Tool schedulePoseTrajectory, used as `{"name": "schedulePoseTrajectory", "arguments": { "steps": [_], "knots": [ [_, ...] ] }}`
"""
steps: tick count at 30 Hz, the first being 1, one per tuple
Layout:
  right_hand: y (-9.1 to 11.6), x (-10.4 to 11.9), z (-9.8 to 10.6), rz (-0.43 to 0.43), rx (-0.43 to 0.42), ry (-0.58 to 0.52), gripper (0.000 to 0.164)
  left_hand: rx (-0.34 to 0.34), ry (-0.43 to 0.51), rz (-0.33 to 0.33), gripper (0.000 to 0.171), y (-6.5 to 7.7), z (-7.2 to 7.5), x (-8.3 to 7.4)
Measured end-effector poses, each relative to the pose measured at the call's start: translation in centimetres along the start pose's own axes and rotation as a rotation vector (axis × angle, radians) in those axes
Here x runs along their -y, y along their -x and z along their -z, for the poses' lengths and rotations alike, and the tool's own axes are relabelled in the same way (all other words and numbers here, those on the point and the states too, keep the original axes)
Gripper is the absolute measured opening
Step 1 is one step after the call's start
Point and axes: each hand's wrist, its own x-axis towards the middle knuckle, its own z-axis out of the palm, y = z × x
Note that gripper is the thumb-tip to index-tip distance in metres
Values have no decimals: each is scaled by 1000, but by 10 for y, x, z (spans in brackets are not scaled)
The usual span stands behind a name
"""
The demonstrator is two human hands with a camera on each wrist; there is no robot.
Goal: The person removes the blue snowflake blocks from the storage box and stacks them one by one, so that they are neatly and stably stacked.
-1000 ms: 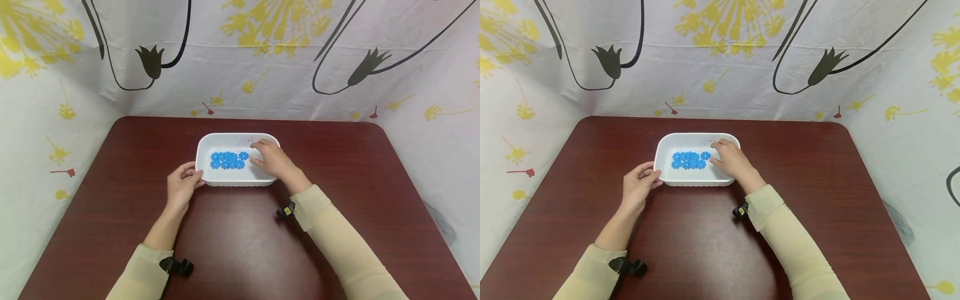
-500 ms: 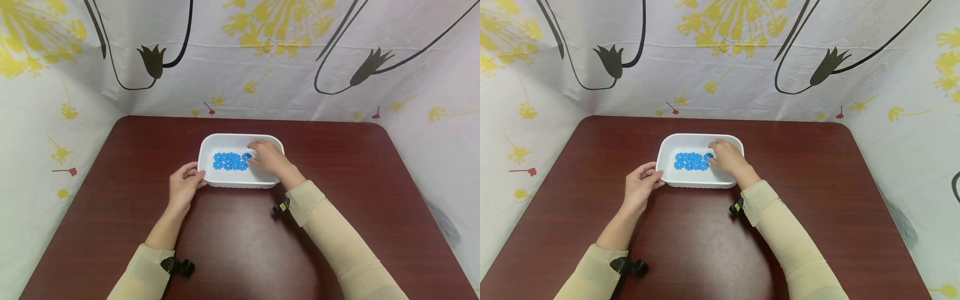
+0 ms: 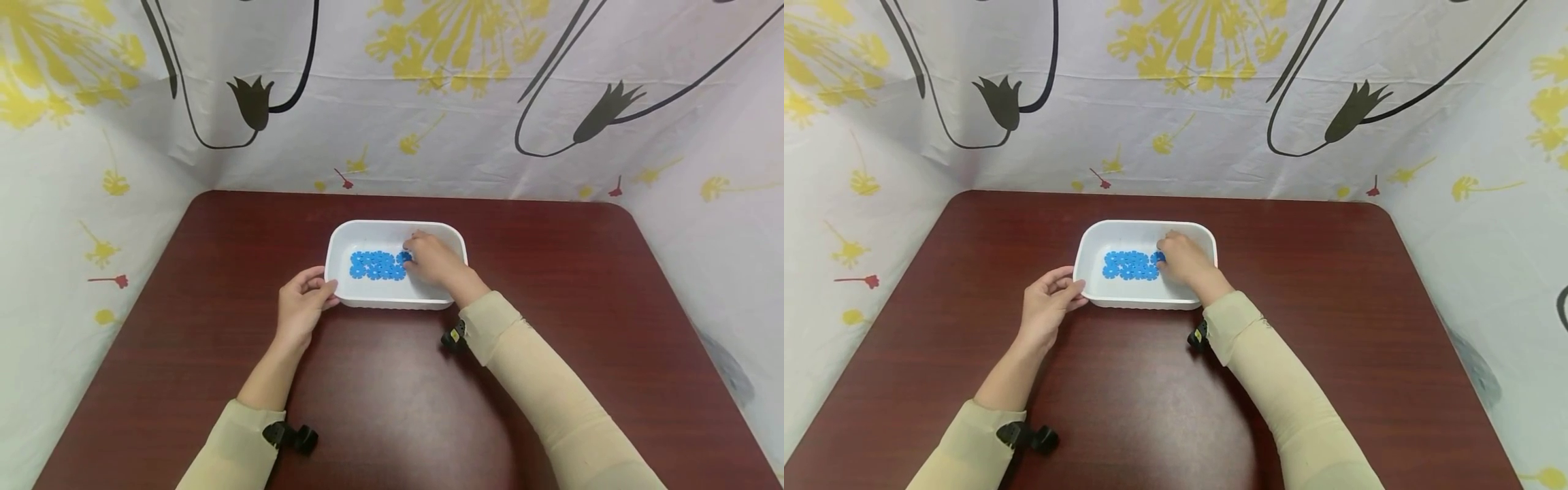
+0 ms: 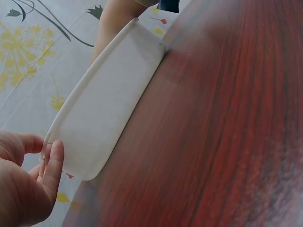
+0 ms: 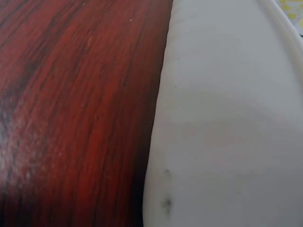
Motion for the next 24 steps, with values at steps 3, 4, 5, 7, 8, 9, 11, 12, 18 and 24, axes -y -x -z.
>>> {"name": "schedulePoseTrajectory", "arguments": {
  "steps": [3, 4, 5, 7, 8, 9, 11, 12, 18, 24],
  "knots": [
    [-1, 1, -1, -5, 10, 3, 31, 6, -3, -2, 41, 0, 0, 0],
    [-1, 1, -1, -6, 12, 2, 31, 7, -3, -2, 41, 0, 0, 0],
    [-1, 1, -1, -8, 14, 0, 30, 8, -3, -3, 41, 0, 0, 0],
    [-1, 1, -1, -10, 17, -4, 30, 9, 0, -4, 40, 0, 0, 0],
    [-1, 0, -2, -12, 17, -10, 29, 9, 2, -4, 40, 0, 0, 1],
    [-2, 0, -2, -16, 19, -16, 28, 10, 3, -4, 40, 0, 0, 1],
    [-2, 0, -3, -32, 26, -28, 27, 10, 5, -5, 40, -1, 1, 1],
    [-2, -1, -3, -38, 28, -34, 26, 9, 6, -5, 40, -1, 1, 1],
    [-3, -2, -4, -72, 45, -67, 24, 14, 4, -13, 40, -2, 1, 1],
    [-3, -4, -5, -93, 39, -116, 24, 16, -2, -9, 40, -2, 2, 2]
  ]
}}
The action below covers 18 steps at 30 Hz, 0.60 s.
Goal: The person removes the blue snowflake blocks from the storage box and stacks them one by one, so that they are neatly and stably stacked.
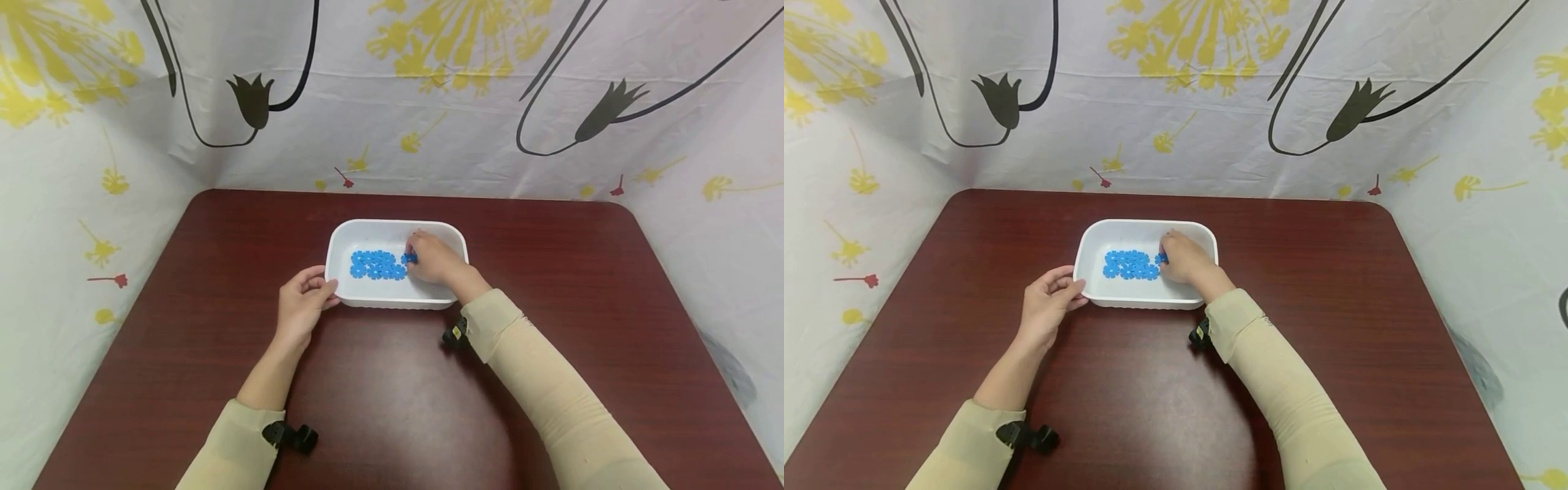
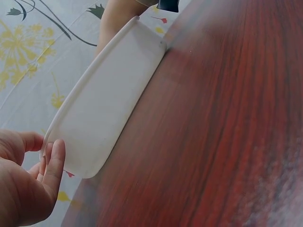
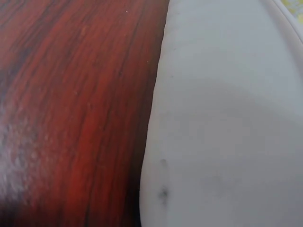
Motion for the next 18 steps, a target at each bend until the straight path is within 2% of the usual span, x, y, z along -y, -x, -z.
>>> {"name": "schedulePoseTrajectory", "arguments": {
  "steps": [5, 11, 18],
  "knots": [
    [0, -1, 1, -6, 7, -5, 31, 0, 0, 2, 40, 0, 0, -1],
    [0, -1, 3, 4, 32, 29, 28, 2, -4, 6, 40, 1, 0, -2],
    [5, -2, 6, -32, 61, -32, 31, 8, -5, 1, 39, 0, 0, 0]
  ]
}}
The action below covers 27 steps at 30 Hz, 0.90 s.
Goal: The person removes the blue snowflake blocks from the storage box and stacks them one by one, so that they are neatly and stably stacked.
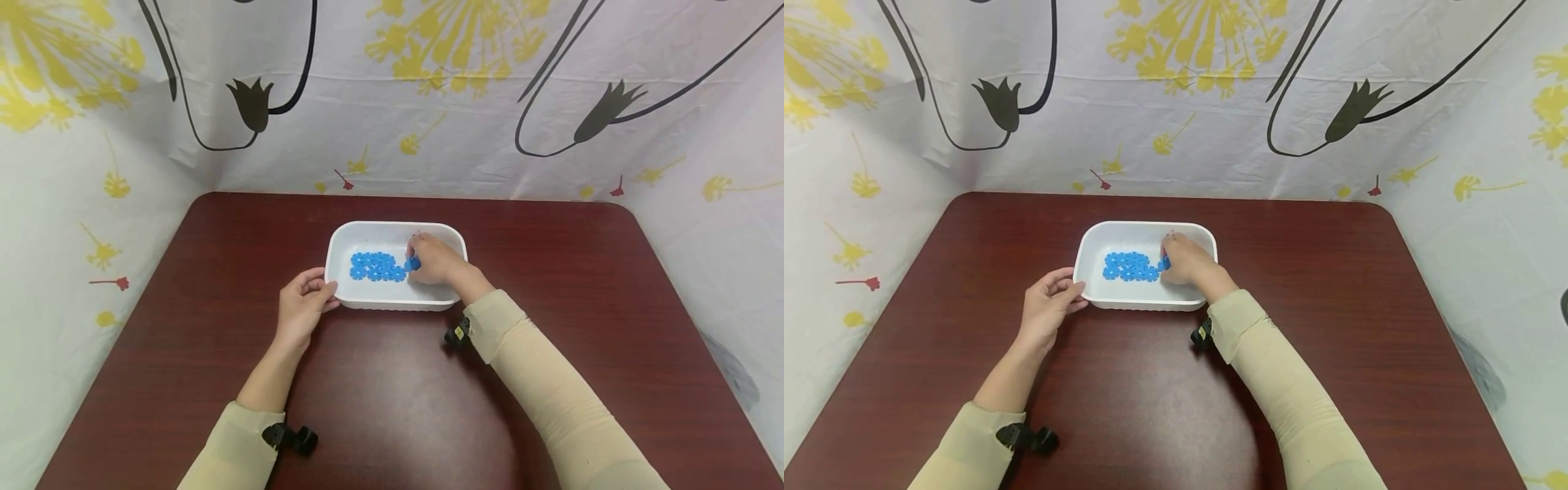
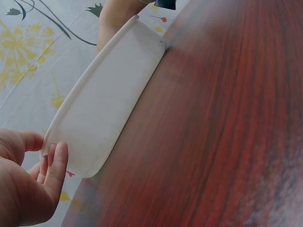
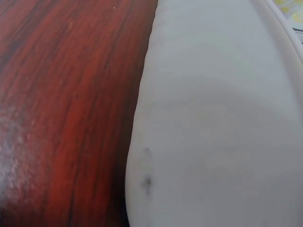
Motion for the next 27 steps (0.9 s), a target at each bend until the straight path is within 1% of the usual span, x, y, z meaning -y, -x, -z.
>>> {"name": "schedulePoseTrajectory", "arguments": {
  "steps": [6, 10, 12, 15, 18, 20, 22, 25, 27],
  "knots": [
    [2, -1, -1, 4, -28, -50, 32, 5, 4, -19, 39, 1, 0, 0],
    [2, 0, 0, -8, -45, -66, 45, 5, -2, -16, 39, 1, 0, 0],
    [3, 0, 1, -8, -57, -70, 48, 6, -4, -15, 39, 1, 0, 0],
    [4, 0, 2, 15, -73, -59, 45, 8, -7, -10, 38, 1, 0, 0],
    [4, 1, 2, 41, -86, -13, 36, 9, -7, -7, 39, 1, 0, 0],
    [4, 1, 1, 58, -94, 11, 35, 9, -9, -6, 39, 1, 0, -1],
    [3, 1, 1, 60, -95, 11, 38, 10, -11, -6, 39, 0, 0, 0],
    [3, 1, 2, 56, -88, -10, 47, 10, -15, -6, 39, 0, 1, -1],
    [3, 1, 2, 53, -80, -20, 49, 10, -17, -5, 39, 0, 1, -1]
  ]
}}
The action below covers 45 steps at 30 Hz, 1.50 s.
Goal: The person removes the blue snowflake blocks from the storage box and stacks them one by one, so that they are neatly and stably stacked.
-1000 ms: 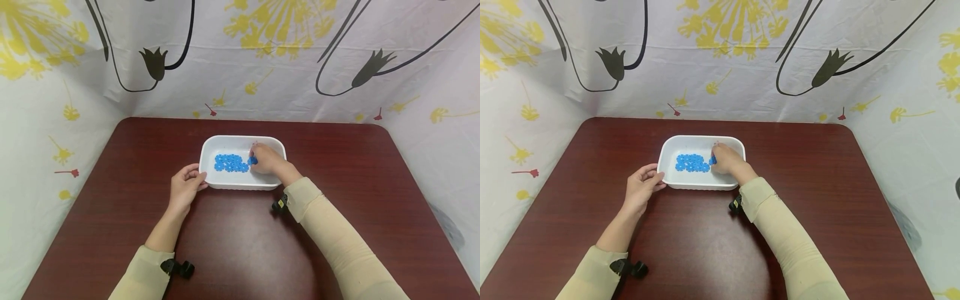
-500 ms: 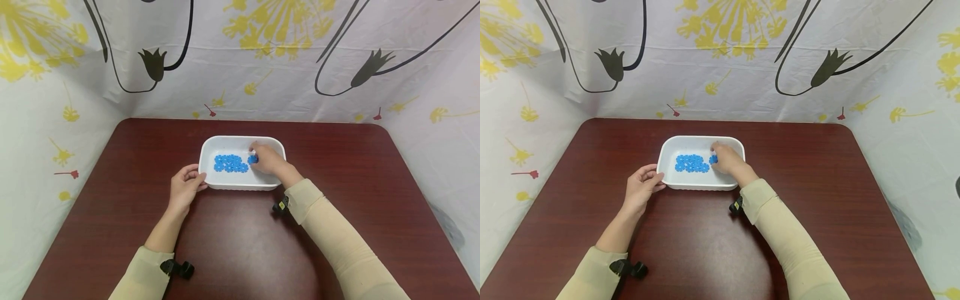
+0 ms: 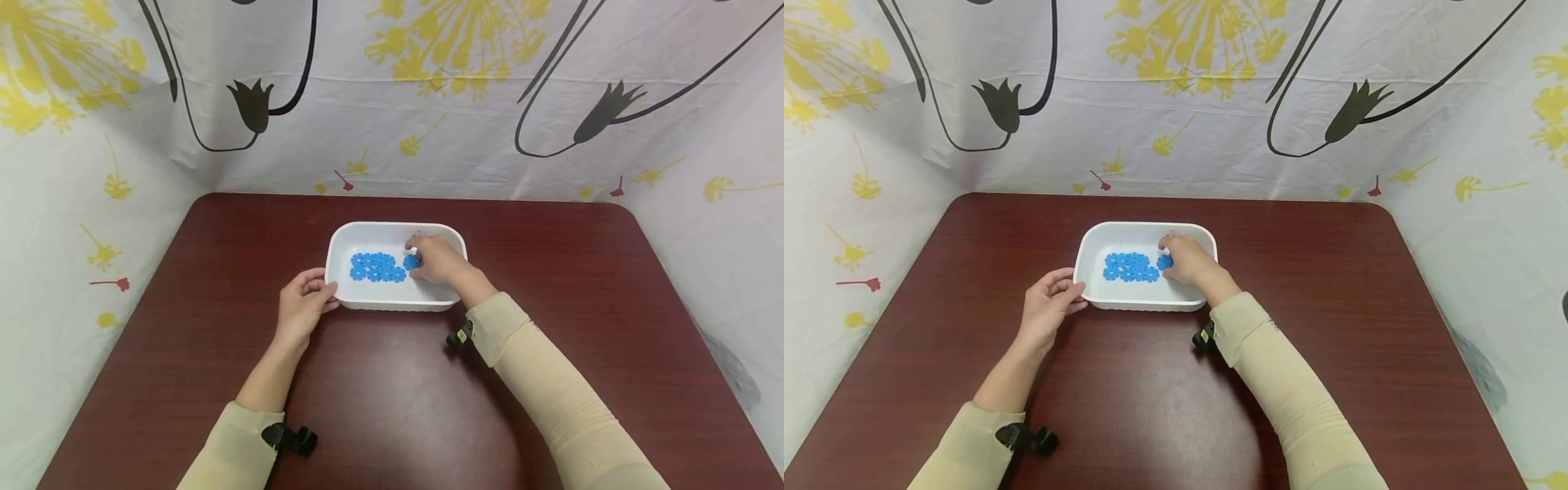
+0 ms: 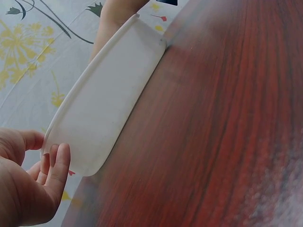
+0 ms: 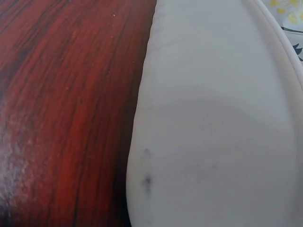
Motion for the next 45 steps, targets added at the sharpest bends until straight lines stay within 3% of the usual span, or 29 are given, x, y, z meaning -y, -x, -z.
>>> {"name": "schedulePoseTrajectory", "arguments": {
  "steps": [8, 14, 21, 27, 34, 45],
  "knots": [
    [2, -2, 1, 45, 12, 60, 36, 4, -8, 5, 39, -1, -1, 0],
    [3, -4, 0, 39, -7, 61, 36, 4, -3, 4, 39, 0, -2, -1],
    [4, -2, 1, 51, -65, 25, 33, -7, 29, 17, 39, 1, -4, -2],
    [6, -2, 8, 56, -125, -38, 34, -24, 99, 89, 40, -1, -3, -2],
    [11, -6, 14, 137, -222, -91, 26, -48, 141, 125, 42, -1, -4, -2],
    [24, -13, 23, 97, -283, -113, 40, -76, 152, 126, 41, -1, -5, -2]
  ]
}}
